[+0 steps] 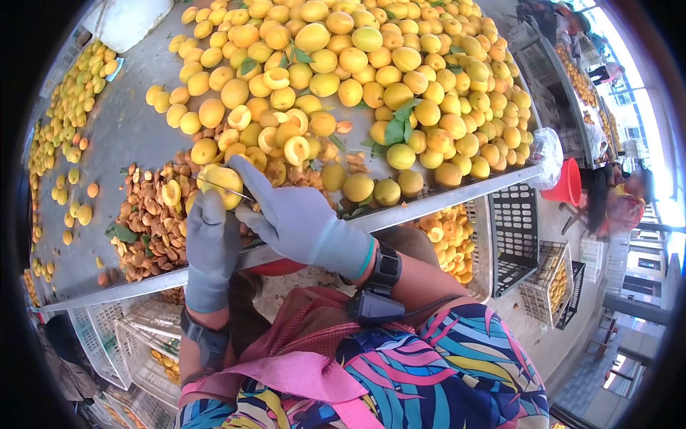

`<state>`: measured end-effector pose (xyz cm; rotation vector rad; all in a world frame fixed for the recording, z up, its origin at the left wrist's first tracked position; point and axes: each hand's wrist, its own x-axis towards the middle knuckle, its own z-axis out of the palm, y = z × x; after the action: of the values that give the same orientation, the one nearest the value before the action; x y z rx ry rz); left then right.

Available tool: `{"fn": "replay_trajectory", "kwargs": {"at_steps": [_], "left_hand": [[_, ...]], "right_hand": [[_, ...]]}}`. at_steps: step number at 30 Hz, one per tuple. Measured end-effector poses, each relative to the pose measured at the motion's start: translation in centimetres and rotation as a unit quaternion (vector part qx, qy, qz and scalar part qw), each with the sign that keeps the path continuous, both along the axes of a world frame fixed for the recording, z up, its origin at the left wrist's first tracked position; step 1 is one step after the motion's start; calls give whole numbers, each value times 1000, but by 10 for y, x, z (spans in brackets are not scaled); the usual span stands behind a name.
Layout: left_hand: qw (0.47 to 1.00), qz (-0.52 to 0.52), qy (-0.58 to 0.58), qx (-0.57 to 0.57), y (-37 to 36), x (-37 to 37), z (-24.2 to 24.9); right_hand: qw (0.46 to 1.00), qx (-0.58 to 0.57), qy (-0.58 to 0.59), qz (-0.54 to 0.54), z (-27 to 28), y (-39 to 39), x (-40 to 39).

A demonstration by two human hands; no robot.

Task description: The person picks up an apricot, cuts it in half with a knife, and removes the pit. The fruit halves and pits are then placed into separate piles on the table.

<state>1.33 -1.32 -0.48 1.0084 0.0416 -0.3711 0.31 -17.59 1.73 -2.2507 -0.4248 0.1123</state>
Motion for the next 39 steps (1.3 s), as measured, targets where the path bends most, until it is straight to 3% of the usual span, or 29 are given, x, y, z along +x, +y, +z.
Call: {"fn": "replay_trajectory", "kwargs": {"at_steps": [2,5,6,8,9,11,12,14,15,17,20,22,23,24,26,28,30,31,34,39], "left_hand": [[964,29,-175,196,-3,3,11],[952,46,-201,226,-4,7,10],[952,46,-201,226,-6,7,8],[989,74,-87,98,-9,6,5],[989,74,-86,97,-6,5,4],[997,15,60,49,2,3,3],[997,16,61,48,0,3,3],[988,49,-97,113,-6,3,5],[988,48,-95,114,-5,3,6],[951,88,-189,228,-6,6,10],[933,61,-193,296,2,7,8],[938,68,-222,256,5,9,-7],[964,48,-135,223,6,6,-12],[952,80,-159,248,2,4,-11],[918,57,-164,356,32,3,-69],[965,60,-112,228,36,4,-81],[952,41,-163,257,10,7,-18],[934,31,-201,293,2,5,3],[920,69,-246,298,-4,8,2],[932,90,-172,305,1,11,-11]], "right_hand": [[1000,-17,9,3,-2,-1,1],[1000,-23,16,1,-2,0,3],[1000,-10,21,3,-2,1,4],[1000,-10,20,2,-6,4,5],[1000,-12,18,1,-7,4,5],[1000,-17,22,-5,-5,3,1],[999,-21,27,-9,-5,3,0],[1000,-23,17,-8,-7,4,1],[1000,-24,6,-11,-7,4,0],[1000,-20,11,-5,-5,4,2],[1000,-13,13,-9,-10,9,2],[995,-67,76,-20,-4,9,4],[995,-57,79,-15,-10,9,4],[995,-50,87,-22,-6,10,4],[996,-45,67,-23,-11,11,2],[997,-56,38,-49,-8,8,-2],[997,-29,65,-3,4,5,-2],[990,-36,139,13,19,2,1],[989,-33,145,20,15,3,6],[991,-3,131,20,11,2,3]]}}
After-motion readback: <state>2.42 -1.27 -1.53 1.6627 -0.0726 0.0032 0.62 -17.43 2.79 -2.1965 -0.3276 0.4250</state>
